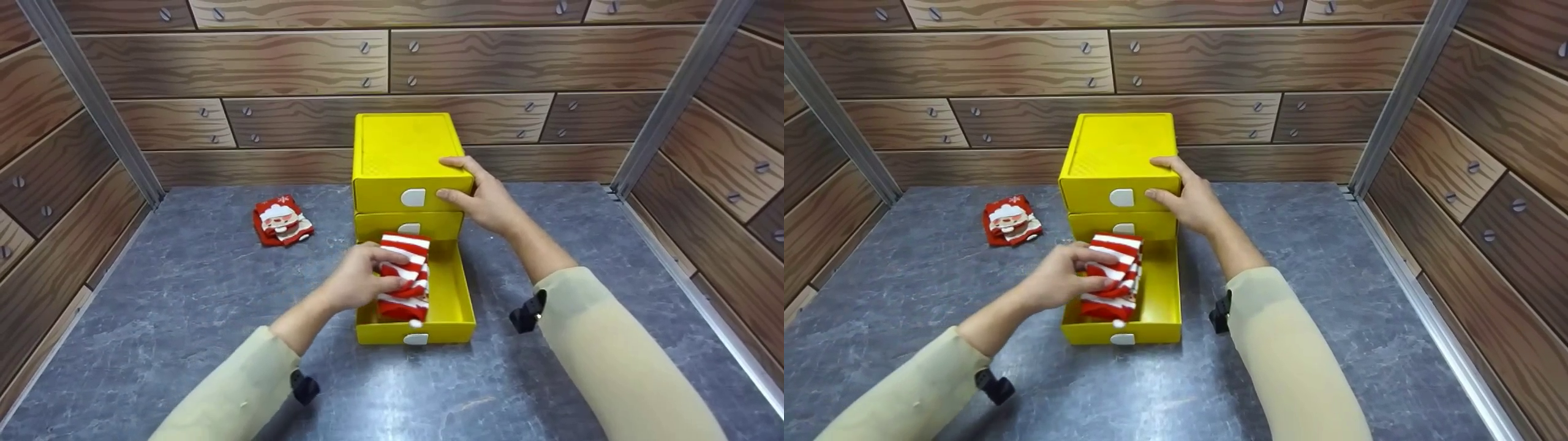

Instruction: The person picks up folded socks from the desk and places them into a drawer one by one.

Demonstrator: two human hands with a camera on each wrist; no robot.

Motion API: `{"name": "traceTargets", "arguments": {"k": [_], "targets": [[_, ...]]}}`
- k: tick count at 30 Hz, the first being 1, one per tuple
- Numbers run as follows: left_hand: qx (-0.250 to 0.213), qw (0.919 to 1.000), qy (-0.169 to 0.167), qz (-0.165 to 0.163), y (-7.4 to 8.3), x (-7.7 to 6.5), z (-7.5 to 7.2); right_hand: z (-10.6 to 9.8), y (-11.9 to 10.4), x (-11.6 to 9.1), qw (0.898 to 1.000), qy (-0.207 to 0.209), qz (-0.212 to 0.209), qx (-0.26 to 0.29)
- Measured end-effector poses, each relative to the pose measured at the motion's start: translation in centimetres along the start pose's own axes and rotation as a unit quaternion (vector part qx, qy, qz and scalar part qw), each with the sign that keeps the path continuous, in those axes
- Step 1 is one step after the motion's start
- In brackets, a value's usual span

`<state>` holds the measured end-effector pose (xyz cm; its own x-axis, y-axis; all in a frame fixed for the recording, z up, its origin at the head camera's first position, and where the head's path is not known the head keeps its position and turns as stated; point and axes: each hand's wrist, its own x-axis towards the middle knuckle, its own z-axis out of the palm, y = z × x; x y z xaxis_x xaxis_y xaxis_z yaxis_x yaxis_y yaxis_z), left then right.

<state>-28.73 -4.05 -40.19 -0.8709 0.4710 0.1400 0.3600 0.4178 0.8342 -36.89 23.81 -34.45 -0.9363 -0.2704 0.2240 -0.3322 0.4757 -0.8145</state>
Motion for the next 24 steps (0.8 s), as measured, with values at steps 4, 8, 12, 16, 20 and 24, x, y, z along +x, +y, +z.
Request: {"name": "traceTargets", "arguments": {"k": [4,8,12,16,20,24], "targets": [[-0.018,0.9996,-0.013,-0.019,0.0,0.9,1.4,0.0,0.0,-0.1,1.000,0.001,-0.005,-0.001],[-0.021,0.9985,-0.022,-0.045,0.0,1.7,2.5,0.0,0.0,0.0,1.000,0.002,-0.010,-0.004],[-0.011,0.9981,-0.026,-0.055,0.1,2.2,3.5,0.0,0.0,0.1,1.000,0.003,-0.009,-0.005],[-0.017,0.9966,-0.039,-0.071,0.1,2.6,4.3,0.0,0.0,0.1,1.000,0.004,-0.007,-0.003],[-0.030,0.9942,-0.056,-0.086,-0.2,2.7,4.8,0.0,-0.1,0.0,1.000,0.003,-0.006,0.001],[-0.031,0.9936,-0.066,-0.085,-0.4,2.9,5.2,0.0,-0.1,0.0,1.000,0.001,-0.003,-0.001]]}}
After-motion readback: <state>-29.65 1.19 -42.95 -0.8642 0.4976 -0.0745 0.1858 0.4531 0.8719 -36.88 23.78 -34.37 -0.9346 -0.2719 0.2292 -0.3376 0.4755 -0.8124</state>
